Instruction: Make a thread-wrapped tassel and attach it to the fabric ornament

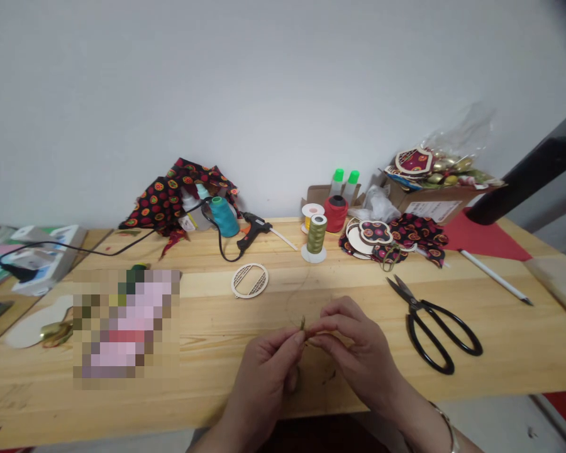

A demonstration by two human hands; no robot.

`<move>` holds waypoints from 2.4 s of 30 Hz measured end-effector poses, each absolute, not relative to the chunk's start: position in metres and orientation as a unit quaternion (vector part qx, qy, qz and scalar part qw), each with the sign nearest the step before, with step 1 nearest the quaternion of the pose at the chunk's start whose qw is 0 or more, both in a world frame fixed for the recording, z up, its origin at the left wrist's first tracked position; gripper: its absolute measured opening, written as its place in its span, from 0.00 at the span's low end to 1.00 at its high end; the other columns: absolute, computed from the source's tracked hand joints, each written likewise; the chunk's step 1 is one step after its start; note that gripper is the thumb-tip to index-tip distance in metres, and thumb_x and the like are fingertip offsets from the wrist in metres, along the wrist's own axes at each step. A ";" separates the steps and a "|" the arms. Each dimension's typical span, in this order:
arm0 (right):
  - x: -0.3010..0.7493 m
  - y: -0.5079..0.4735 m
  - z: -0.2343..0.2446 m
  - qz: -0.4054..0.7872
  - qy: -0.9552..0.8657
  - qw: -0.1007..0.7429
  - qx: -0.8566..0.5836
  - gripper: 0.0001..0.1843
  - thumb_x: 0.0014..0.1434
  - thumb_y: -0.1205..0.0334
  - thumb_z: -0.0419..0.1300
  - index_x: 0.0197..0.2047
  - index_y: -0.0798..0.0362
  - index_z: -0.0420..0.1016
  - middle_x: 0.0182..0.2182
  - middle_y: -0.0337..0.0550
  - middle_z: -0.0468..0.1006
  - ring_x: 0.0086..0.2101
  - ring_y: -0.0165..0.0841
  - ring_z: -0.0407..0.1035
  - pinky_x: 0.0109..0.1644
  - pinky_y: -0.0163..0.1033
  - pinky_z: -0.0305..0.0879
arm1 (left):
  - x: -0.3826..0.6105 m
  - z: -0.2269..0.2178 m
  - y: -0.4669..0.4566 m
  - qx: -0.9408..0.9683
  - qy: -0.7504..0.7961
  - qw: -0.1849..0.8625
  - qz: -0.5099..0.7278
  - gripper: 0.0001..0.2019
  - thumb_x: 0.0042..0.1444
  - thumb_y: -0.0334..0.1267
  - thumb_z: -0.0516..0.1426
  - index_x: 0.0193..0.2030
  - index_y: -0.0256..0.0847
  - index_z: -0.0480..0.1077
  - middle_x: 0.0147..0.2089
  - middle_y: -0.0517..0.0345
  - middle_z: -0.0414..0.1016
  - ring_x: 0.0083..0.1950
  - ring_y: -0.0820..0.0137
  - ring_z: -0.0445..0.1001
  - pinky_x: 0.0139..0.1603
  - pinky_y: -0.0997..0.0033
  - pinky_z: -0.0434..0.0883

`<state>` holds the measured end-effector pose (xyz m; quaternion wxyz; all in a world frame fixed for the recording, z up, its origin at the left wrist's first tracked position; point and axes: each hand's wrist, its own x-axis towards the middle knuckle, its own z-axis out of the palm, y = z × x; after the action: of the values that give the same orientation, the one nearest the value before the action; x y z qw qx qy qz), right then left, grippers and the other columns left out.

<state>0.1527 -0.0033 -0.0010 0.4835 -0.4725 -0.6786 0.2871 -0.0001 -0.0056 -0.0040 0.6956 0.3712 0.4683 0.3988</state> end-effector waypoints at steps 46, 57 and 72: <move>0.189 -0.025 -0.003 0.214 -0.812 0.197 -0.506 0.08 0.57 0.72 0.56 0.31 0.51 0.72 0.30 0.40 0.70 0.35 0.35 0.62 0.37 0.40 0.59 | -0.001 -0.005 0.000 0.231 0.458 0.729 0.454 0.12 0.48 0.41 0.63 0.32 0.32 0.75 0.16 0.73 0.46 0.18 0.83 0.43 0.17 0.80 0.46; 0.193 -0.022 -0.010 0.212 -0.788 0.259 -0.517 0.10 0.58 0.75 0.52 0.29 0.52 0.68 0.29 0.41 0.70 0.34 0.34 0.61 0.37 0.39 0.58 | 0.000 -0.003 -0.001 0.239 0.464 0.719 0.460 0.11 0.48 0.41 0.63 0.33 0.32 0.75 0.17 0.72 0.50 0.17 0.83 0.46 0.17 0.81 0.46; 0.193 -0.008 -0.005 0.523 -0.440 0.435 -0.586 0.09 0.56 0.60 0.56 0.27 0.55 0.68 0.16 0.32 0.66 0.19 0.24 0.56 0.23 0.30 0.52 | 0.000 -0.005 -0.001 0.233 0.457 0.727 0.456 0.09 0.49 0.39 0.62 0.32 0.33 0.75 0.16 0.71 0.53 0.17 0.83 0.47 0.16 0.82 0.47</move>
<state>0.1930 -0.0077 -0.0048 0.4351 -0.5859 -0.4398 0.5235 -0.0004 -0.0009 -0.0046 0.7270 0.2329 0.4573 0.4562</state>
